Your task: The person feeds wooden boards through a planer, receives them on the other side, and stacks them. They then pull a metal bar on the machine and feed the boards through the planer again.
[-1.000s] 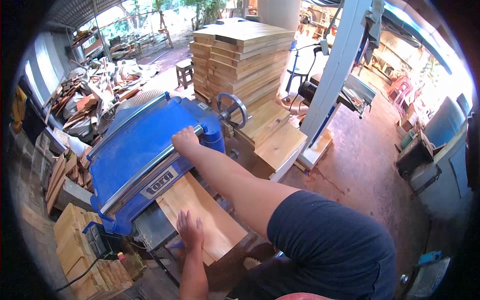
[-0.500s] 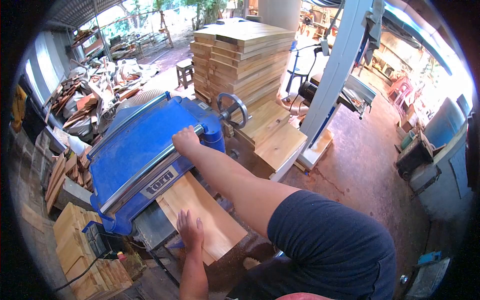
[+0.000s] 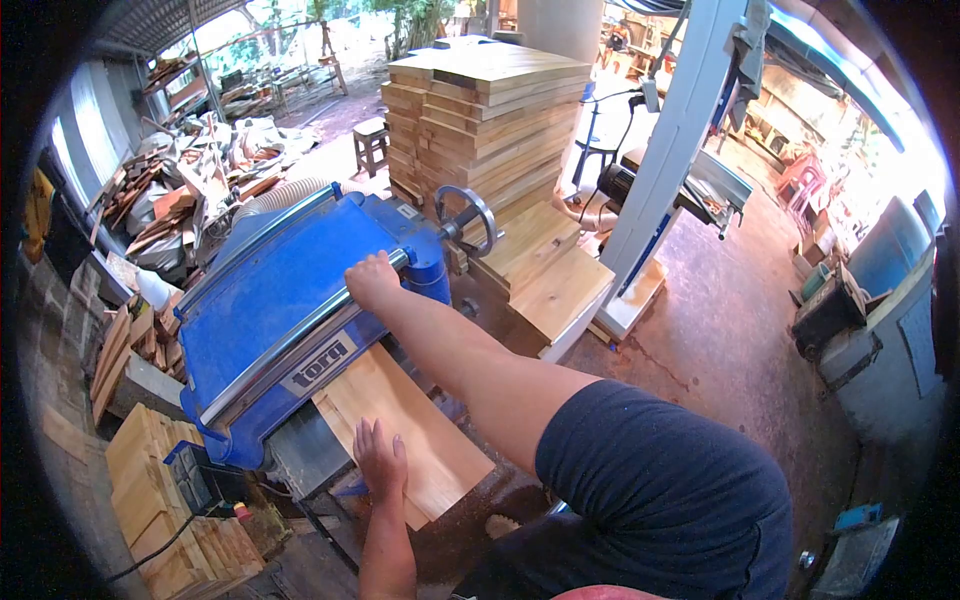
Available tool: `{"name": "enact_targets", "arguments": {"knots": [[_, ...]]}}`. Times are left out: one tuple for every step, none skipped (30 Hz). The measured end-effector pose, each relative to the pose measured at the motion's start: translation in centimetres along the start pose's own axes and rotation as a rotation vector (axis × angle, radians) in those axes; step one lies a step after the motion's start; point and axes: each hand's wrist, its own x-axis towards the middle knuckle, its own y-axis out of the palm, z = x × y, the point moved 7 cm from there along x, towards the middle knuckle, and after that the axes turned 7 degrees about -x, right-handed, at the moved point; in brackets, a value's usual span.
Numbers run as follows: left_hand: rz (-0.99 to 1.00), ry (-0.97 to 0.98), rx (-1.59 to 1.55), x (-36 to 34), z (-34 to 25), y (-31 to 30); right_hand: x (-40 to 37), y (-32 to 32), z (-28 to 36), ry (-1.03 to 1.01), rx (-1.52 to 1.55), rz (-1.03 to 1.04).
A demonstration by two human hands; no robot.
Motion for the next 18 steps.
{"name": "enact_targets", "arguments": {"knots": [[-0.005, 0.005, 0.002, 0.01, -0.04, -0.04, 0.03, -0.01, 0.0, 0.001, -0.001, -0.004], [-0.005, 0.004, 0.001, 0.0, -0.05, -0.03, 0.05, 0.0, 0.0, 0.0, -0.002, -0.004], [-0.006, 0.004, 0.001, 0.0, -0.07, -0.03, 0.06, 0.04, -0.01, -0.003, 0.004, -0.001], [-0.007, 0.004, 0.001, 0.0, -0.08, -0.03, 0.15, 0.23, -0.01, -0.007, 0.011, 0.002], [-0.008, 0.002, 0.001, -0.01, -0.06, -0.05, 0.21, 0.41, -0.02, -0.009, 0.01, 0.003], [-0.01, 0.005, -0.002, -0.02, -0.07, -0.09, 0.24, 0.38, -0.05, -0.006, 0.014, -0.031], [-0.013, 0.009, -0.005, -0.07, 0.0, -0.08, 0.25, 0.23, -0.03, -0.003, 0.018, -0.064], [-0.013, 0.007, -0.004, -0.13, 0.14, 0.0, 0.3, 0.29, 0.01, -0.006, 0.018, -0.064], [-0.019, 0.013, -0.004, -0.16, 0.21, 0.09, 0.35, 0.38, 0.01, -0.01, 0.012, -0.055], [-0.023, 0.021, -0.005, -0.16, 0.17, 0.09, 0.31, 0.37, -0.02, -0.014, 0.006, -0.047], [-0.024, 0.021, -0.005, -0.15, 0.18, 0.11, 0.26, 0.29, -0.03, -0.014, 0.005, -0.048], [-0.026, 0.019, -0.004, -0.15, 0.2, 0.12, 0.22, 0.2, -0.05, -0.01, 0.006, -0.048], [-0.027, 0.017, -0.003, -0.17, 0.15, 0.08, 0.19, 0.16, -0.07, -0.006, 0.006, -0.047], [-0.027, 0.017, -0.002, -0.17, 0.09, 0.04, 0.18, 0.1, -0.04, -0.006, 0.007, -0.048], [-0.025, 0.013, -0.006, -0.18, 0.06, 0.02, 0.18, 0.19, -0.02, -0.006, 0.007, -0.026], [-0.023, 0.009, -0.01, -0.17, 0.05, -0.02, 0.23, 0.36, 0.0, -0.006, 0.007, -0.004], [-0.023, 0.009, -0.01, -0.14, 0.02, -0.07, 0.26, 0.39, 0.01, -0.006, 0.007, -0.004], [-0.026, 0.005, -0.011, -0.1, 0.0, -0.13, 0.28, 0.39, 0.01, -0.008, 0.012, -0.007]]}}
